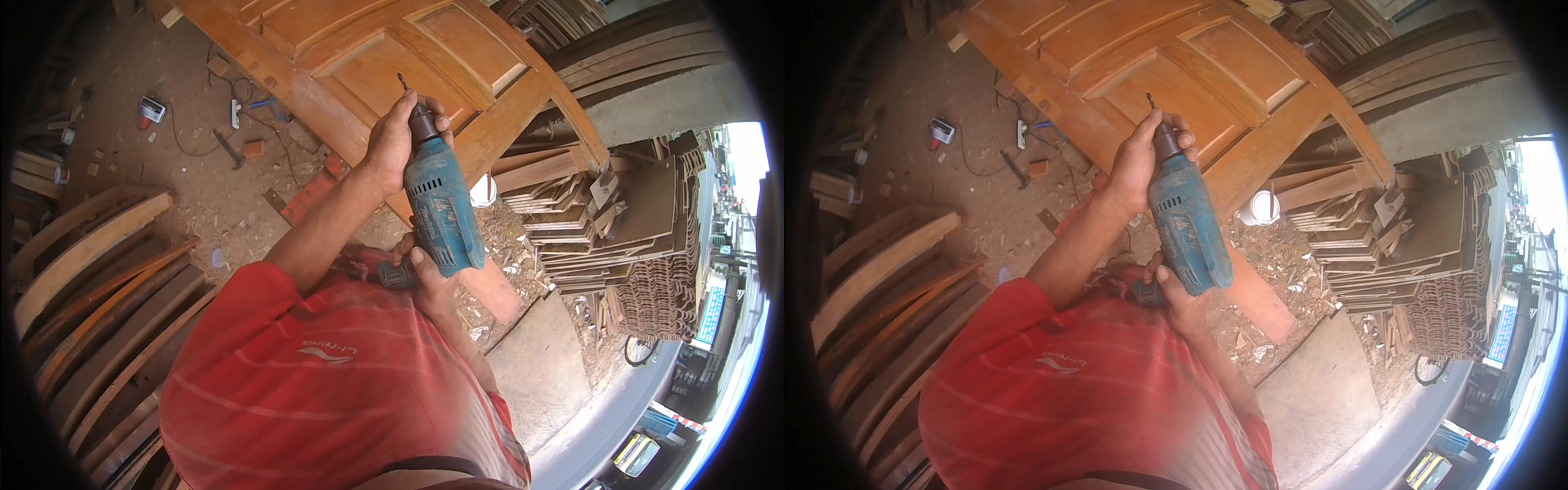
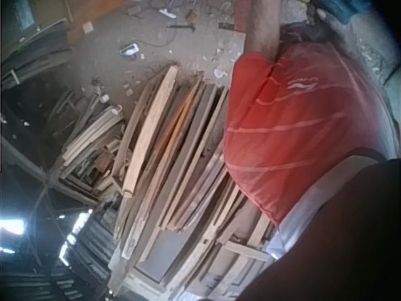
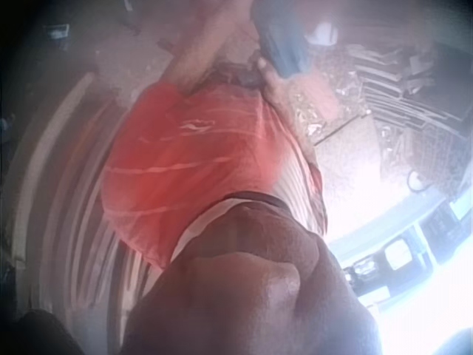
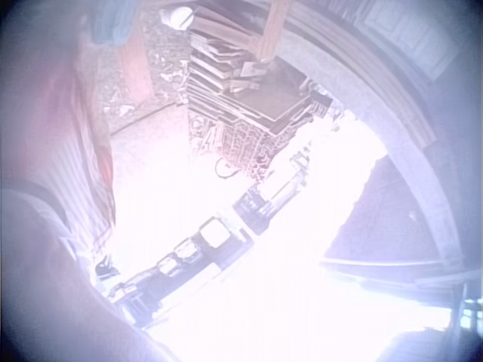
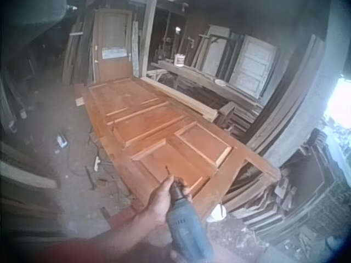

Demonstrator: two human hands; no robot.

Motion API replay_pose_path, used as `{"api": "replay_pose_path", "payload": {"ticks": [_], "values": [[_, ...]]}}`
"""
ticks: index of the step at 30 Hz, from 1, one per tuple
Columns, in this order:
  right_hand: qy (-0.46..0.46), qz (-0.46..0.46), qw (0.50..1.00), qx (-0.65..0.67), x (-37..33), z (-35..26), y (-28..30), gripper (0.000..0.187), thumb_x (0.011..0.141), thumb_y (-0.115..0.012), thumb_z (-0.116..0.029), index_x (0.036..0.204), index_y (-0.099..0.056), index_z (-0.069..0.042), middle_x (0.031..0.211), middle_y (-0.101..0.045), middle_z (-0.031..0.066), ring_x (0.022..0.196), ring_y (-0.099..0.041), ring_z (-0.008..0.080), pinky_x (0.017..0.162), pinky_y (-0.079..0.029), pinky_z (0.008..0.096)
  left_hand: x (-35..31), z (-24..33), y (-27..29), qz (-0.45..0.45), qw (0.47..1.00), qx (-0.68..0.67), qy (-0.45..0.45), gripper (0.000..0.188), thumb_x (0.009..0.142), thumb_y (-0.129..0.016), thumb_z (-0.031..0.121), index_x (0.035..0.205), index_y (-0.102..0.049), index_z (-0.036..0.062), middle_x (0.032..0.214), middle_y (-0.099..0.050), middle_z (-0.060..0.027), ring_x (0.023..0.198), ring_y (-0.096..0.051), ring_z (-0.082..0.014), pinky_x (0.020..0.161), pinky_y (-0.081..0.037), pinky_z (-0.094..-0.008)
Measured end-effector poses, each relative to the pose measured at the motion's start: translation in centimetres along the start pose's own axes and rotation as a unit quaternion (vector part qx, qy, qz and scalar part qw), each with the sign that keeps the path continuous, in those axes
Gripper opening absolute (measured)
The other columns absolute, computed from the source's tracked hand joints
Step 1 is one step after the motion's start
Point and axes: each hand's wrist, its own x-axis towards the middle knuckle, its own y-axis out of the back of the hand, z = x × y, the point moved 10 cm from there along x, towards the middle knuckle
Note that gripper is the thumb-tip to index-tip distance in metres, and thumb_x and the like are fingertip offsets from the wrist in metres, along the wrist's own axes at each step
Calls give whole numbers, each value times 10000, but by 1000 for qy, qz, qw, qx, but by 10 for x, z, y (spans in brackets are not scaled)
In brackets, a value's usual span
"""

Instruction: The person uses an electric drill to create holes in the edge of a wooden door panel, then stops to inspect and adjust the drill bit by hand.

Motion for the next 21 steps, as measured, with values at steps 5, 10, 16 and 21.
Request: {"api": "replay_pose_path", "payload": {"ticks": [5, 10, 16, 21], "values": [[10, 22, 999, 24, 1, -2, -2, 373, 959, -694, -229, 1175, -576, 52, 876, -659, 106, 790, -622, 177, 695, -486, 326, 1, 3, 3, 14, 1000, -12, 2, 429, 1117, -363, 447, 1048, -569, 77, 834, -626, -72, 754, -645, -228, 748, -578, -394], [19, 9, 1000, 12, 3, -5, -4, 377, 958, -693, -220, 1190, -571, 50, 886, -661, 112, 783, -624, 180, 689, -486, 327, -2, 6, 1, 9, 1000, 2, 0, 417, 1113, -392, 441, 1095, -596, 78, 858, -617, -57, 809, -629, -216, 759, -564, -385], [17, 11, 1000, 23, 3, -2, -6, 385, 958, -694, -221, 1203, -571, 49, 886, -660, 111, 783, -623, 179, 690, -484, 325, -2, 7, 3, -3, 1000, -10, 4, 425, 1114, -382, 443, 1118, -592, 74, 860, -620, -62, 818, -634, -220, 759, -566, -385], [23, 4, 1000, 16, 3, -4, -8, 392, 961, -689, -226, 1208, -565, 52, 884, -657, 114, 788, -622, 183, 698, -485, 329, -4, 8, 3, 4, 1000, -4, 4, 426, 1115, -376, 459, 1143, -581, 86, 862, -618, -65, 817, -633, -224, 752, -570, -390]]}}
